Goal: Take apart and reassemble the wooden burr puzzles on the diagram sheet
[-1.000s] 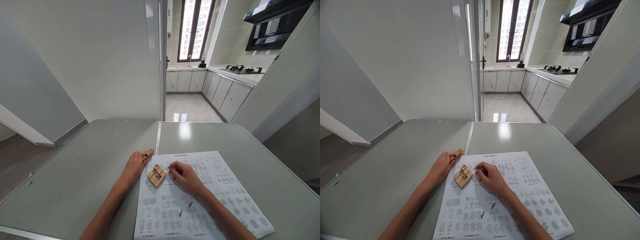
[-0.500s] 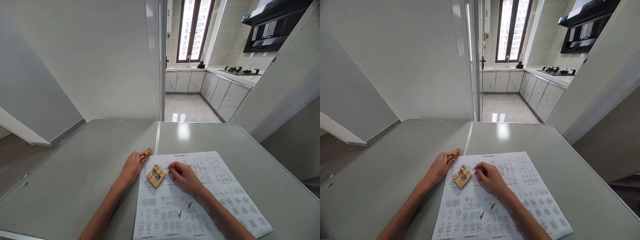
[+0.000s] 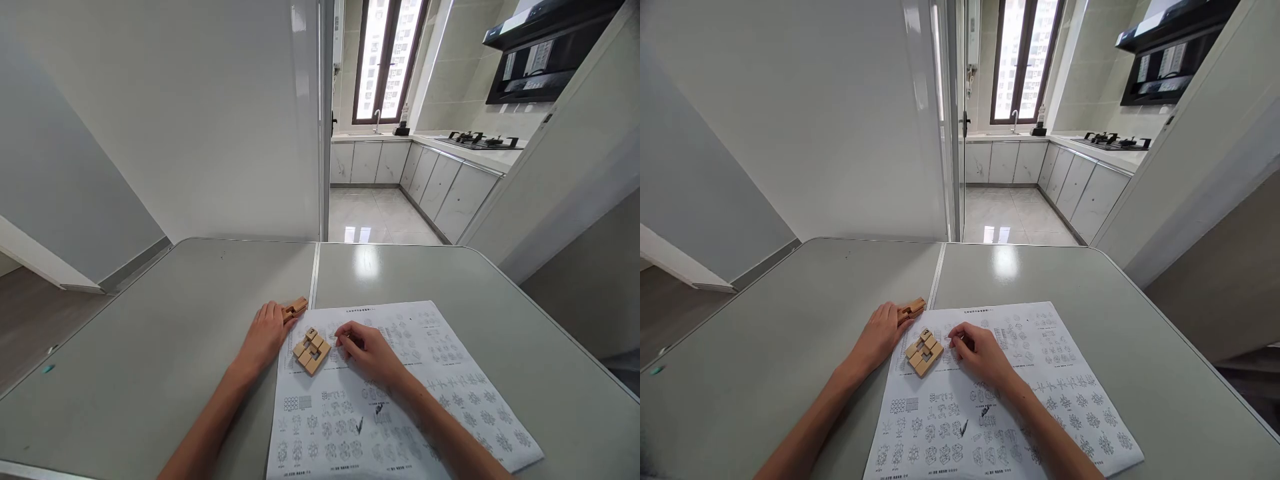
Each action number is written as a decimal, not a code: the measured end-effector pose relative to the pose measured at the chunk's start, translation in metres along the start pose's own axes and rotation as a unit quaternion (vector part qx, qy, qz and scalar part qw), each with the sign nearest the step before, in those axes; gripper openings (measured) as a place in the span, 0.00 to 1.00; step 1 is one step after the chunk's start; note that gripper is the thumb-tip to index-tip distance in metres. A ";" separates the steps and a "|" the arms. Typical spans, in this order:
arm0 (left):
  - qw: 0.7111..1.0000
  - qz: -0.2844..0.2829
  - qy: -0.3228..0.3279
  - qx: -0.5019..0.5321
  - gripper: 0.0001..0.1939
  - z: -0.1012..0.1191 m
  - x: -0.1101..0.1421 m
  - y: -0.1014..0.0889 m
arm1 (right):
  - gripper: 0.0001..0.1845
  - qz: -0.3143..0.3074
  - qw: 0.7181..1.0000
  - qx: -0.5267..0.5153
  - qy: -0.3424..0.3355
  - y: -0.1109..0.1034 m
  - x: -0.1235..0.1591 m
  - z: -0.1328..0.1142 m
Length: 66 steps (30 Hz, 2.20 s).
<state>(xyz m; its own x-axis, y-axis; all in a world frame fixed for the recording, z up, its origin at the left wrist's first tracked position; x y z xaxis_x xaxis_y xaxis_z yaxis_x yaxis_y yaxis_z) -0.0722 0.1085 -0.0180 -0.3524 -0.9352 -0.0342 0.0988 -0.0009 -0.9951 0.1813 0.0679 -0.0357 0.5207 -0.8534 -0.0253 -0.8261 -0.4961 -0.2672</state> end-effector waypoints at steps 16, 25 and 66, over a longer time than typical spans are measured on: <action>0.991 0.018 -0.052 0.119 0.15 0.010 0.005 -0.012 | 0.12 -0.005 1.000 -0.001 0.005 0.001 0.000 0.004; 0.972 -0.029 -0.047 0.226 0.13 0.046 0.013 -0.025 | 0.14 0.015 0.999 -0.026 -0.018 0.000 0.003 -0.008; 0.984 -0.002 0.102 0.147 0.23 0.048 0.008 -0.010 | 0.27 0.136 0.909 -0.395 0.008 -0.017 0.005 0.008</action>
<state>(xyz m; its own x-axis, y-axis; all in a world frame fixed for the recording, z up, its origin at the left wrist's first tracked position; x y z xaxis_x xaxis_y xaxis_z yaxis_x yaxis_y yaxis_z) -0.0313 0.0838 -0.0039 -0.5303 -0.8442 -0.0786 0.3513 -0.1344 -0.9266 0.1995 0.0731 -0.0386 0.2760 -0.9607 0.0296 -0.8243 -0.2208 0.5214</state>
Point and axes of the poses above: each hand's wrist, its own x-axis away from the middle knuckle, its own y-axis out of the palm, z = x × y, the point moved 4 cm from there along -x, towards the middle knuckle, and after that the axes turned 13 degrees about -z, right-handed, at the moved point
